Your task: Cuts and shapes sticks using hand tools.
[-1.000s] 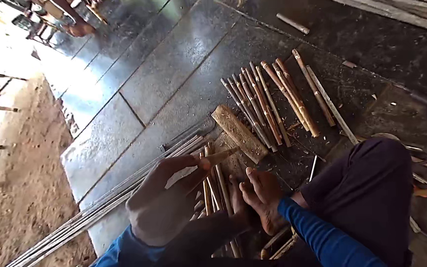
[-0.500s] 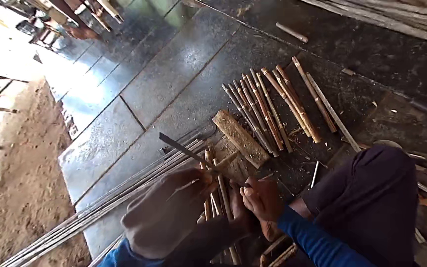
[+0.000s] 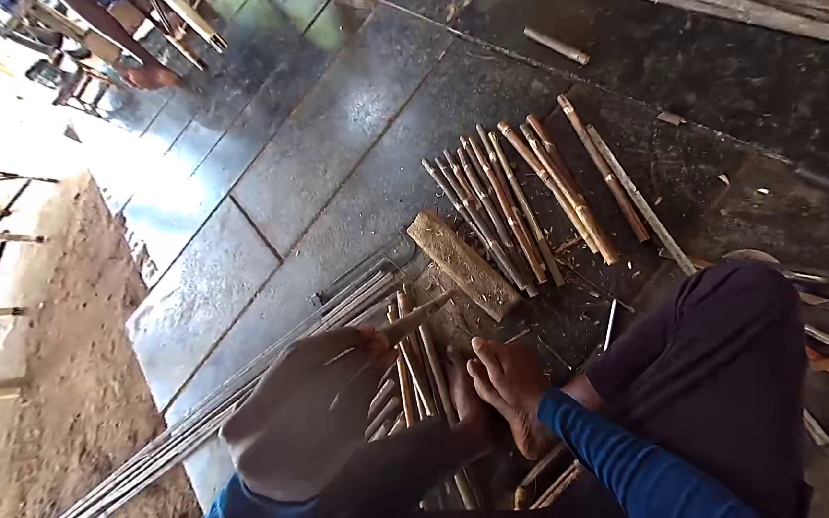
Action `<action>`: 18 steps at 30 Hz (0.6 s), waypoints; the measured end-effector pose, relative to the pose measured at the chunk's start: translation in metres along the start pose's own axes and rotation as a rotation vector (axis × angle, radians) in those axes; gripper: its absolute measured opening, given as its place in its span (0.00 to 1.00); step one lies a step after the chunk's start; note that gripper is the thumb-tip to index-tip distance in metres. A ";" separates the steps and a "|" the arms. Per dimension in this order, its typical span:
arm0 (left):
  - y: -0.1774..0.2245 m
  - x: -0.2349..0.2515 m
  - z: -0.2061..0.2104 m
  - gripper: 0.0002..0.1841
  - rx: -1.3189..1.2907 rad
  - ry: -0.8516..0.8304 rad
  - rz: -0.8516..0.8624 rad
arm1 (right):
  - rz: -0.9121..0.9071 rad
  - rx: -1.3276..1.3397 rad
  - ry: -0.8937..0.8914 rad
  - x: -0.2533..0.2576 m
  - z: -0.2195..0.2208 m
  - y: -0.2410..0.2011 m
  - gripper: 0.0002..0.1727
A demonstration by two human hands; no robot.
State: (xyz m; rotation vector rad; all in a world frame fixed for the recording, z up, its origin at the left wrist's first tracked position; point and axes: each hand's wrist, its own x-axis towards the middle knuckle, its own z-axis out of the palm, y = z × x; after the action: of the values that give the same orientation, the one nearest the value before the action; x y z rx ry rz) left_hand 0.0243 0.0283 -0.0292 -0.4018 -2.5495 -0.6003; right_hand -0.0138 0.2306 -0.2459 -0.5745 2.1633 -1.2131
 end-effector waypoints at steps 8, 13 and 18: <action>-0.006 0.010 0.000 0.06 0.011 0.002 0.003 | -0.149 0.091 0.071 0.001 -0.006 -0.007 0.38; 0.000 -0.002 0.000 0.06 -0.003 -0.037 -0.011 | -0.182 0.040 0.126 0.002 0.007 0.000 0.37; -0.001 -0.006 -0.002 0.06 0.018 -0.024 -0.003 | -0.089 0.016 0.041 -0.001 0.013 0.000 0.39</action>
State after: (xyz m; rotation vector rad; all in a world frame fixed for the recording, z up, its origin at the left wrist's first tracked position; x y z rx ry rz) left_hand 0.0295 0.0259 -0.0312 -0.4004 -2.5768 -0.5761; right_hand -0.0042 0.2239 -0.2508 -0.6510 2.1802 -1.2988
